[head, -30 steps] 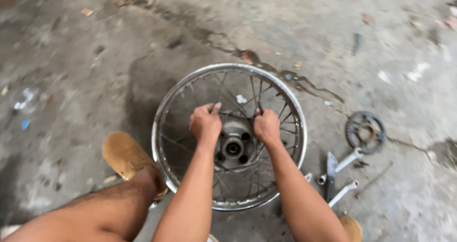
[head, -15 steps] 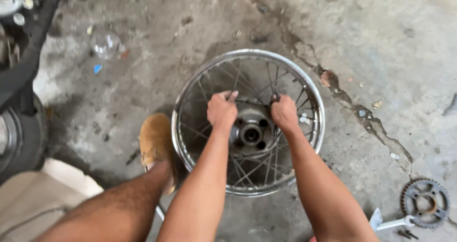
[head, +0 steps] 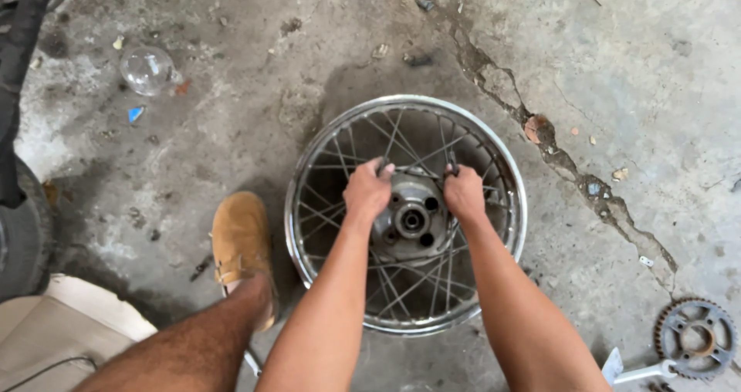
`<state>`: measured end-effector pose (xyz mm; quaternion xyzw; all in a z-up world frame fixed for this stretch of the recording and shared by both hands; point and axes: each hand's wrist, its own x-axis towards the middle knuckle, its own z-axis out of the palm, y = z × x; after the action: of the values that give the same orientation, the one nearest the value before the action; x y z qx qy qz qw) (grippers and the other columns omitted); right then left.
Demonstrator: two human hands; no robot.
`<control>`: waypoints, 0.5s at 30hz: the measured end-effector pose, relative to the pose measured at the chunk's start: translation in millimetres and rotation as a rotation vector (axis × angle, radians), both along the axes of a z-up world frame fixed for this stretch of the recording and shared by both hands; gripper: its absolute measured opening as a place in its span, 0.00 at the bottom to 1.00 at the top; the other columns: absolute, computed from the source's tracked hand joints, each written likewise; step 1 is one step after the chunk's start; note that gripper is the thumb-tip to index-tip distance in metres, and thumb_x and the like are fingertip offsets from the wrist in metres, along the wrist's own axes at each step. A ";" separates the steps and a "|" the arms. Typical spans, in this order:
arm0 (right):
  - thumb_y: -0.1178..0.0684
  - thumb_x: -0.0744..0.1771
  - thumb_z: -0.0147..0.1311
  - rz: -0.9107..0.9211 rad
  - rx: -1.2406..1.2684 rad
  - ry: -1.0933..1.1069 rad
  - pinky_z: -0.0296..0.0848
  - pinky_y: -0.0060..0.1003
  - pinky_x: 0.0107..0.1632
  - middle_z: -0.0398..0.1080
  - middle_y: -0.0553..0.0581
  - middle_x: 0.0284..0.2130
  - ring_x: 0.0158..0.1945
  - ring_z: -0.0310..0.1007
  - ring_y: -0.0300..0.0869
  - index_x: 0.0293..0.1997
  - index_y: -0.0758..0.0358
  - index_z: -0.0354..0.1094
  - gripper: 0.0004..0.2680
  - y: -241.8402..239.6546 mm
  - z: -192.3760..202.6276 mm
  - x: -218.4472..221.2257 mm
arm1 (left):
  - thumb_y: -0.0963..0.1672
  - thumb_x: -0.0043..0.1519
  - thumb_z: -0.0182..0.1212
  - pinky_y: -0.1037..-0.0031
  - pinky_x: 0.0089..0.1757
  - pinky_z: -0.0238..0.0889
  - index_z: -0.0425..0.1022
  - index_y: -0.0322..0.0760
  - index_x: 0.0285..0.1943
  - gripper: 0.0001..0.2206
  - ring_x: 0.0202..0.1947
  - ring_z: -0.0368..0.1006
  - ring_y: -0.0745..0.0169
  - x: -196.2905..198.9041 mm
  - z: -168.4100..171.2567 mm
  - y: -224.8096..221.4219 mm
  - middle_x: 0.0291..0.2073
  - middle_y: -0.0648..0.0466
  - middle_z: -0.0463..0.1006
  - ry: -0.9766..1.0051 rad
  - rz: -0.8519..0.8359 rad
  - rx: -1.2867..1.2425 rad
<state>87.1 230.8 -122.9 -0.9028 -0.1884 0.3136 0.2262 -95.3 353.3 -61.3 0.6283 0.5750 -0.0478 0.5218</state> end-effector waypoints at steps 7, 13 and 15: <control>0.45 0.71 0.44 -0.079 0.106 0.013 0.71 0.57 0.55 0.77 0.71 0.38 0.53 0.75 0.65 0.44 0.61 0.77 0.14 -6.9 21.8 -9.7 | 0.57 0.65 0.49 0.49 0.63 0.58 0.72 0.52 0.70 0.26 0.68 0.68 0.47 12.4 37.9 -1.9 0.61 0.50 0.78 0.103 -0.012 -0.008; 0.50 0.72 0.45 -0.191 0.272 -0.168 0.72 0.56 0.50 0.76 0.69 0.35 0.46 0.76 0.65 0.43 0.59 0.77 0.11 -38.0 75.7 -36.5 | 0.52 0.63 0.53 0.46 0.52 0.69 0.83 0.39 0.53 0.20 0.53 0.79 0.35 38.0 102.9 -31.9 0.46 0.41 0.84 0.212 -0.166 0.256; 0.50 0.72 0.45 -0.273 0.340 -0.145 0.70 0.54 0.48 0.75 0.70 0.33 0.44 0.75 0.62 0.41 0.63 0.75 0.11 -57.8 86.7 -37.4 | 0.51 0.63 0.54 0.46 0.49 0.72 0.84 0.38 0.49 0.18 0.49 0.80 0.32 56.4 109.1 -57.3 0.41 0.39 0.84 0.087 -0.225 0.350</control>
<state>49.7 173.1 -36.2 -0.8890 -0.1302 0.1781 0.4013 -38.9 296.0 47.8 0.7670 0.5226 -0.0323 0.3710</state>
